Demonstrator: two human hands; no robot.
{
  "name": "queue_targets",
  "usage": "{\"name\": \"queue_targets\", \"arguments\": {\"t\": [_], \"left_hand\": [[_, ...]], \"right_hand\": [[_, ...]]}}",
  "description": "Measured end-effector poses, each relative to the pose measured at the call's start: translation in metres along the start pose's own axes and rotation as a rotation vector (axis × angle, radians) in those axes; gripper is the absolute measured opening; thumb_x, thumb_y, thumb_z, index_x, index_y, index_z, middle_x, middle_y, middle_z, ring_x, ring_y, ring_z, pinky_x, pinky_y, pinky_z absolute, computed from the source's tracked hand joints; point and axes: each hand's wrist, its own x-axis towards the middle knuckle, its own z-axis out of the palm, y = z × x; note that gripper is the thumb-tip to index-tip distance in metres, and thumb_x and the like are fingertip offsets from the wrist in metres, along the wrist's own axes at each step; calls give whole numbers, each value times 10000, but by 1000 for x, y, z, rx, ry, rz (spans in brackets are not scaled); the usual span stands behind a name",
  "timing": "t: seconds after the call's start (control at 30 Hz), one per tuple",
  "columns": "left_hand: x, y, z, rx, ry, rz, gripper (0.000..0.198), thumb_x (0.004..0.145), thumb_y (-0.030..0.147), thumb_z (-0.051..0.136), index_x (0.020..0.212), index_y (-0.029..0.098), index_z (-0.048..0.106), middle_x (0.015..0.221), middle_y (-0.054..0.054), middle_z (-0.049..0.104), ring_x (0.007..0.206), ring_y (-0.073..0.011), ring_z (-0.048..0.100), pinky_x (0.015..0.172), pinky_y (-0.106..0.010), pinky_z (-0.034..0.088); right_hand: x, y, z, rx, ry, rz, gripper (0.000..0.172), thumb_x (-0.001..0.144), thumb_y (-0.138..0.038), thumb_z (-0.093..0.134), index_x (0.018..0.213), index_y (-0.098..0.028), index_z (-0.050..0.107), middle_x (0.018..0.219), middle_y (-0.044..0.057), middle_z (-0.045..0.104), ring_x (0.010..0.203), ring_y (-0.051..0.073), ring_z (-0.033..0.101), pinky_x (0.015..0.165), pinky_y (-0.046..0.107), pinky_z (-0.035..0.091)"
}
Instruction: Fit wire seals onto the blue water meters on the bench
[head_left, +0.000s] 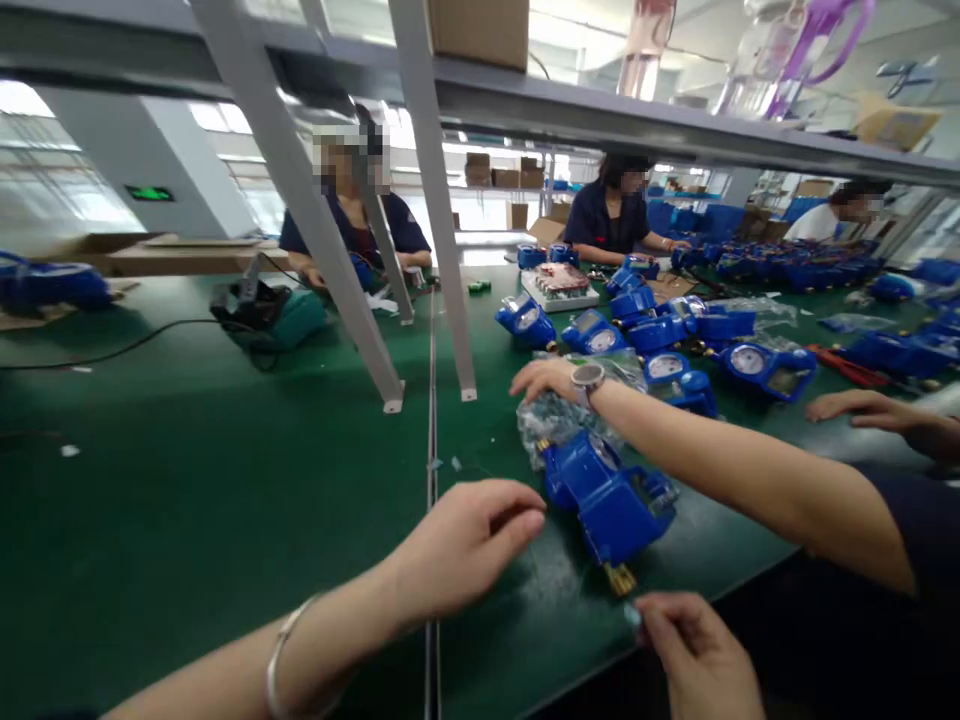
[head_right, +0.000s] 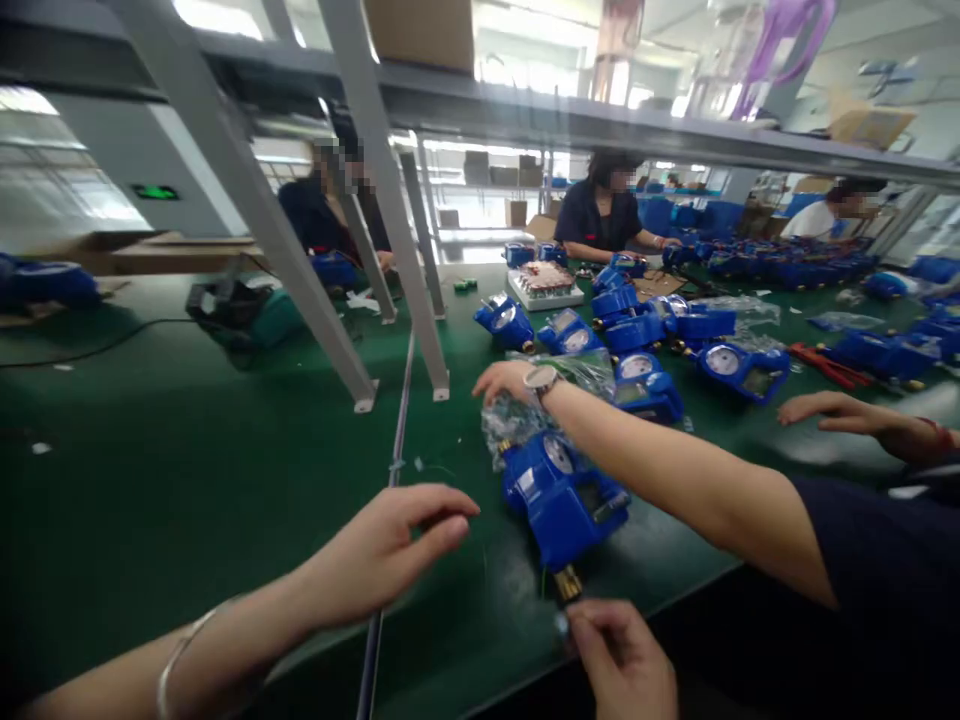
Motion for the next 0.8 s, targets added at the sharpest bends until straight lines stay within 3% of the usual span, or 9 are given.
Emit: {"name": "queue_targets", "arguments": {"t": [0.1,0.23,0.33,0.43,0.53,0.6,0.7,0.8], "left_hand": [[-22,10,51,-60,-104,-20,301,902,404,415,887,207,642,760,4,650,691,-153,579,636,-244,414],[-7,6,82,-280,-212,-4,364,912,444,390,971,186,640,804,-7,651,706,-154,573,629,-235,412],[2,3,84,-276,-211,58,356,909,427,411,909,189,674,771,-8,610,720,-151,564,641,-231,412],[-2,4,82,-148,-33,39,267,854,400,531,1005,221,659,786,-5,545,689,-143,536,626,-241,410],[-8,7,78,-125,79,90,331,855,334,547,1171,239,565,925,-23,516,738,-135,526,668,-242,434],[-5,10,74,-129,14,202,299,886,272,501,1180,261,559,1001,-27,515,841,-135,533,750,-237,433],[5,13,68,-113,-173,303,208,904,240,481,1030,254,646,905,-2,562,845,-123,551,752,-210,415],[14,14,68,-118,-196,304,161,890,244,522,989,242,649,868,12,579,818,-115,559,729,-196,405]], "right_hand": [[1,-14,2,-46,-11,-86,155,742,-318,696,733,-189,609,748,11,644,710,140,586,685,278,477],[-4,-34,12,-94,-21,-140,135,786,-299,646,776,-177,589,761,7,632,711,126,582,714,280,473],[-7,-39,16,-118,7,-180,134,795,-295,635,785,-172,582,759,9,624,713,129,585,712,281,475],[-7,-38,16,-132,5,-200,129,802,-296,629,798,-179,575,757,0,620,707,125,587,710,280,478],[-6,-38,15,-178,-33,-229,120,806,-296,629,812,-186,580,793,5,632,736,132,601,707,276,486],[-6,-41,15,-233,-57,-270,108,808,-293,627,822,-192,591,815,9,640,770,140,613,710,273,491],[-4,-48,16,-335,-90,-340,81,823,-283,613,852,-208,604,821,0,649,777,135,625,714,264,497],[-1,-53,18,-421,-82,-408,68,827,-266,610,885,-230,606,830,-17,654,782,123,629,723,254,501]]}}
